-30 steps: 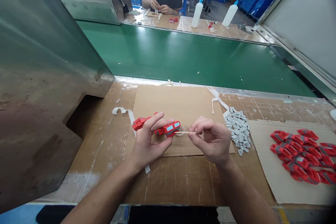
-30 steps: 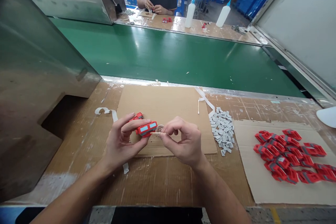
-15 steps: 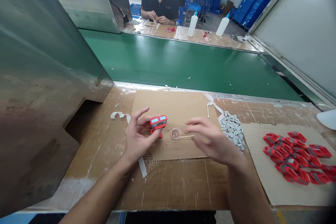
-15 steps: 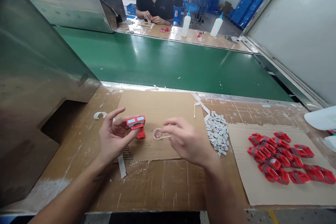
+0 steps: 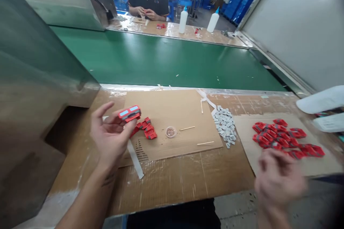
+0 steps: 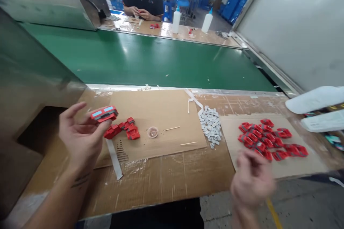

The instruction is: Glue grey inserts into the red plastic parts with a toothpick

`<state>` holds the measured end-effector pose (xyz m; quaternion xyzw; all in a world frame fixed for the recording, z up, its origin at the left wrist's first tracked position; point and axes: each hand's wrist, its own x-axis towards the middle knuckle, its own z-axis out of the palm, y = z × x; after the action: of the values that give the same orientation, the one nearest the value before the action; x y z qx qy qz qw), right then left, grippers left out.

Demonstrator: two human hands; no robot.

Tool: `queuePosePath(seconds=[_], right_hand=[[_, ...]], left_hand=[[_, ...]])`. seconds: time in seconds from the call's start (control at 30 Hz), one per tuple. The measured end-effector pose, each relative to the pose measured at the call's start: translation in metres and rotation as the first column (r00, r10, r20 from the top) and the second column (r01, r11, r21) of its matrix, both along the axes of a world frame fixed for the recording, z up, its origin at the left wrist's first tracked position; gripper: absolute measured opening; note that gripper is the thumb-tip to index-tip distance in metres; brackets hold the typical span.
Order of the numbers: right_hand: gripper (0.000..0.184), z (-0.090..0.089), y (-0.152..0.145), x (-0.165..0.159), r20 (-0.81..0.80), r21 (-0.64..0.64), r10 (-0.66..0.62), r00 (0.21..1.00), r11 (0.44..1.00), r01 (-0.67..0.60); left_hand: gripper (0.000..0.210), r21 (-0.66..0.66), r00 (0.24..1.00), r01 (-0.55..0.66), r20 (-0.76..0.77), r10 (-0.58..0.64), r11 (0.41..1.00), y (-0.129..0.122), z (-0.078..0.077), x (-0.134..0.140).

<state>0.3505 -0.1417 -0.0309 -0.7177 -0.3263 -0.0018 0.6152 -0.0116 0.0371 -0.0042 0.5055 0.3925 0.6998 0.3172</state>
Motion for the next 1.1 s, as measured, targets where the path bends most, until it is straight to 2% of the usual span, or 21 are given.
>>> queuePosePath(seconds=[0.1,0.17,0.2,0.27,0.33,0.37,0.4,0.47,0.57,0.7,0.83,0.93,1.03,1.1], right_hand=[[0.039,-0.022,-0.052,-0.002,-0.051,-0.239,-0.115,0.992,0.966,0.100],[0.036,-0.026,-0.075,-0.007,0.016,-0.355,-0.091,0.996,0.930,0.090],[0.032,-0.023,-0.080,-0.008,0.078,-0.385,-0.024,0.997,0.922,0.052],[0.024,-0.011,-0.075,-0.008,0.177,-0.455,0.224,0.958,0.882,-0.122],[0.018,0.003,-0.060,-0.008,0.205,-0.540,0.483,0.851,0.782,-0.313],[0.017,0.009,-0.050,-0.008,0.201,-0.571,0.566,0.800,0.731,-0.373],[0.017,0.014,-0.041,-0.010,0.195,-0.596,0.613,0.766,0.694,-0.404],[0.018,0.018,-0.027,-0.021,0.178,-0.647,0.633,0.754,0.652,-0.395],[0.022,0.013,-0.012,-0.049,0.182,-0.737,0.553,0.813,0.624,-0.259],[0.016,0.001,0.002,-0.081,0.238,-0.810,0.433,0.869,0.583,-0.069],[0.017,-0.007,0.009,-0.083,0.291,-0.817,0.387,0.875,0.577,0.016],[0.020,-0.006,0.009,-0.069,0.316,-0.801,0.449,0.836,0.598,-0.019],[0.020,0.009,0.017,-0.054,0.307,-0.743,0.571,0.762,0.644,-0.183],[0.018,0.027,0.031,-0.052,0.321,-0.702,0.684,0.655,0.636,-0.320]], left_hand=[[0.072,0.049,1.000,-0.020,-0.019,0.021,0.999,0.004,-0.001,-0.004],[0.074,0.042,1.000,-0.010,-0.017,0.010,0.999,0.006,-0.003,-0.005],[0.075,0.035,1.000,-0.004,-0.014,0.005,0.999,0.007,-0.004,-0.005],[0.076,0.021,1.000,0.006,-0.013,-0.006,1.000,0.007,-0.006,-0.004],[0.078,0.015,1.000,0.014,-0.019,-0.014,1.000,0.006,-0.007,-0.003],[0.079,0.014,1.000,0.015,-0.026,-0.015,1.000,0.005,-0.007,-0.003],[0.079,0.011,0.999,0.015,-0.033,-0.014,1.000,0.005,-0.007,-0.002],[0.080,0.005,0.999,0.009,-0.043,-0.009,1.000,0.005,-0.007,-0.001],[0.079,-0.010,0.999,0.012,-0.041,-0.012,1.000,0.005,-0.006,0.001],[0.077,-0.019,0.999,0.017,-0.036,-0.018,1.000,0.005,-0.006,0.002],[0.075,-0.027,0.999,0.038,-0.027,-0.039,0.999,0.004,-0.004,0.001],[0.073,-0.043,0.997,0.070,0.012,-0.070,0.997,0.003,-0.002,0.001],[0.069,-0.019,0.995,0.099,0.029,-0.099,0.995,0.003,-0.002,-0.001],[0.068,-0.002,0.994,0.108,0.023,-0.108,0.994,0.004,-0.003,-0.002]])
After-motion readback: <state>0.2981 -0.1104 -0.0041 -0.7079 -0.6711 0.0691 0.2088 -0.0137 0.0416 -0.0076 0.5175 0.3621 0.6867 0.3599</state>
